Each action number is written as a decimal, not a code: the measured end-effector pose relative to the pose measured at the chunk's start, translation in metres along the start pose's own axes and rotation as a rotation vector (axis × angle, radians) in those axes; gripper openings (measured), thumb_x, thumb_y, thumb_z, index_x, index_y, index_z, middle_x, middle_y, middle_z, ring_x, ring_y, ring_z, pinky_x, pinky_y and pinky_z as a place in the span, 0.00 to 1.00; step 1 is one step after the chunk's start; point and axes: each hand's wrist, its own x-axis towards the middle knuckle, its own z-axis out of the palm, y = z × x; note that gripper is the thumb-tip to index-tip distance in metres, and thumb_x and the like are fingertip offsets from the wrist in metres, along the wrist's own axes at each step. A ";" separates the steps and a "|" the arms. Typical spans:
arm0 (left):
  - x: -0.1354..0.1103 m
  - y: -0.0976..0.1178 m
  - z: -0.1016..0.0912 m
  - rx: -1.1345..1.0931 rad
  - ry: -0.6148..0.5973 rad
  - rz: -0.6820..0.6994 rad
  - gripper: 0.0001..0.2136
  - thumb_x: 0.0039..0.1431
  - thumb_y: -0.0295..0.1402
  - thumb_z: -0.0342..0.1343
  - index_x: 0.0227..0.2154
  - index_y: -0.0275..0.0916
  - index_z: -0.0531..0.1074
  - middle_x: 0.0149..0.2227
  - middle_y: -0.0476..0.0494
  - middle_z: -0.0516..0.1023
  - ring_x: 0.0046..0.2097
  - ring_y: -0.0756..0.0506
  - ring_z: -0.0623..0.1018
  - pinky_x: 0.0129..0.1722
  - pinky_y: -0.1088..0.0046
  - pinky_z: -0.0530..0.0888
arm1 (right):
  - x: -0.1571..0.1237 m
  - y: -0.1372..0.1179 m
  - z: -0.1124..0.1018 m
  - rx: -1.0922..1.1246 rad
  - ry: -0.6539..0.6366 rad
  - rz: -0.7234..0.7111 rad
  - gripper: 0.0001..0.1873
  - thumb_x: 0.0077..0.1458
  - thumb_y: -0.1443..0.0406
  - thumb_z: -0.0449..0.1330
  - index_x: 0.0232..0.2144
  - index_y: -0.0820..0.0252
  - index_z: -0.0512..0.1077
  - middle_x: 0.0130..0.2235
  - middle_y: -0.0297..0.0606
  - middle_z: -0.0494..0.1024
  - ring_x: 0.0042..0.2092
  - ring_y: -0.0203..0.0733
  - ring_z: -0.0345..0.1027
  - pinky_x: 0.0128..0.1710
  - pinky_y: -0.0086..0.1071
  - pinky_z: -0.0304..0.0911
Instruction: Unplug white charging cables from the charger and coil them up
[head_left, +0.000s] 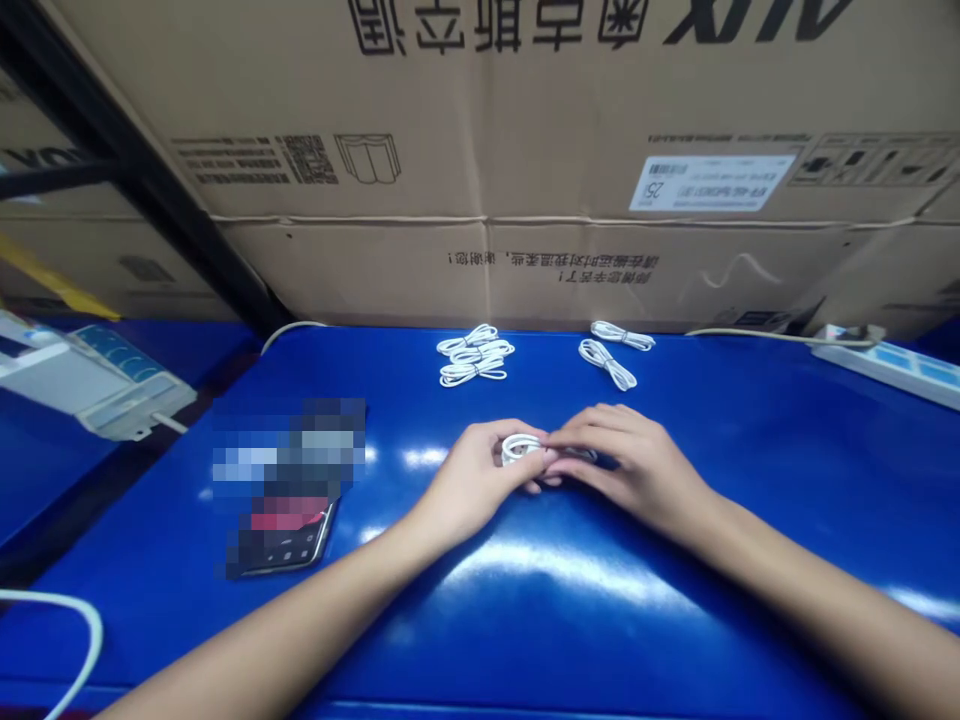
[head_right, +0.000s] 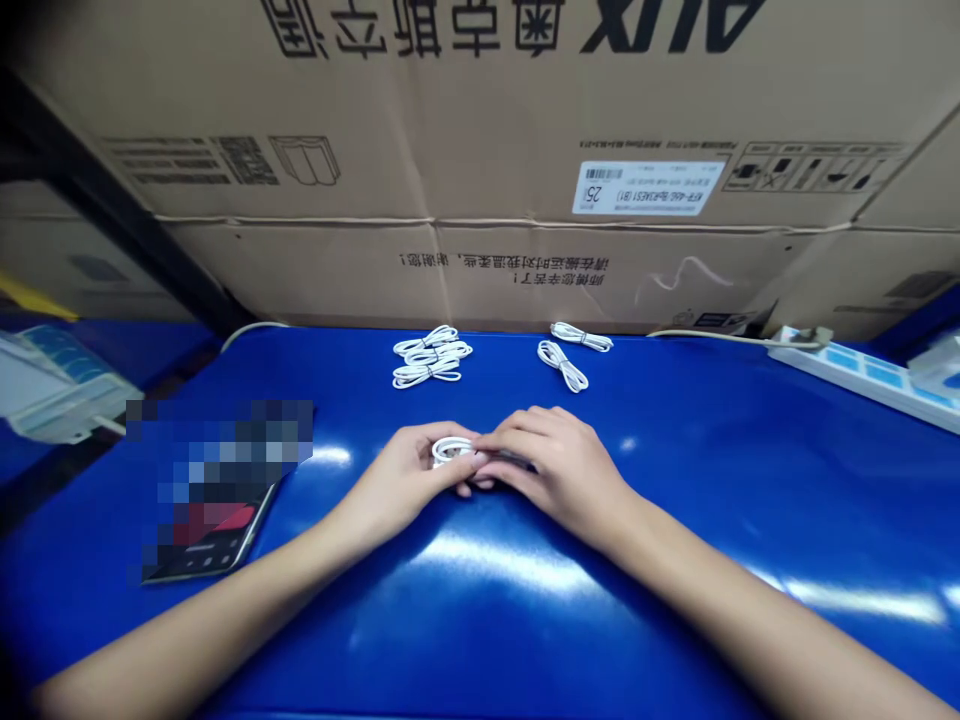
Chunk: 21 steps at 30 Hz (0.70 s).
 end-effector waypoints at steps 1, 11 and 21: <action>0.000 0.000 -0.001 -0.027 -0.024 -0.024 0.10 0.57 0.35 0.65 0.39 0.35 0.78 0.32 0.45 0.83 0.34 0.47 0.81 0.34 0.73 0.77 | 0.000 0.001 -0.001 0.008 -0.006 0.010 0.08 0.65 0.58 0.63 0.43 0.53 0.79 0.40 0.39 0.83 0.40 0.46 0.75 0.41 0.39 0.64; -0.001 -0.004 -0.007 0.180 -0.067 0.035 0.15 0.52 0.31 0.68 0.42 0.37 0.75 0.35 0.48 0.80 0.35 0.48 0.78 0.36 0.74 0.72 | 0.001 0.002 -0.004 0.017 -0.001 0.002 0.05 0.63 0.62 0.64 0.39 0.49 0.82 0.39 0.36 0.85 0.40 0.46 0.75 0.41 0.40 0.66; -0.012 0.007 -0.001 0.672 0.064 0.237 0.05 0.62 0.30 0.59 0.41 0.40 0.75 0.34 0.52 0.80 0.32 0.49 0.77 0.33 0.76 0.68 | 0.000 0.001 0.000 0.085 0.036 0.001 0.06 0.63 0.63 0.64 0.40 0.50 0.82 0.40 0.37 0.85 0.40 0.47 0.77 0.41 0.41 0.68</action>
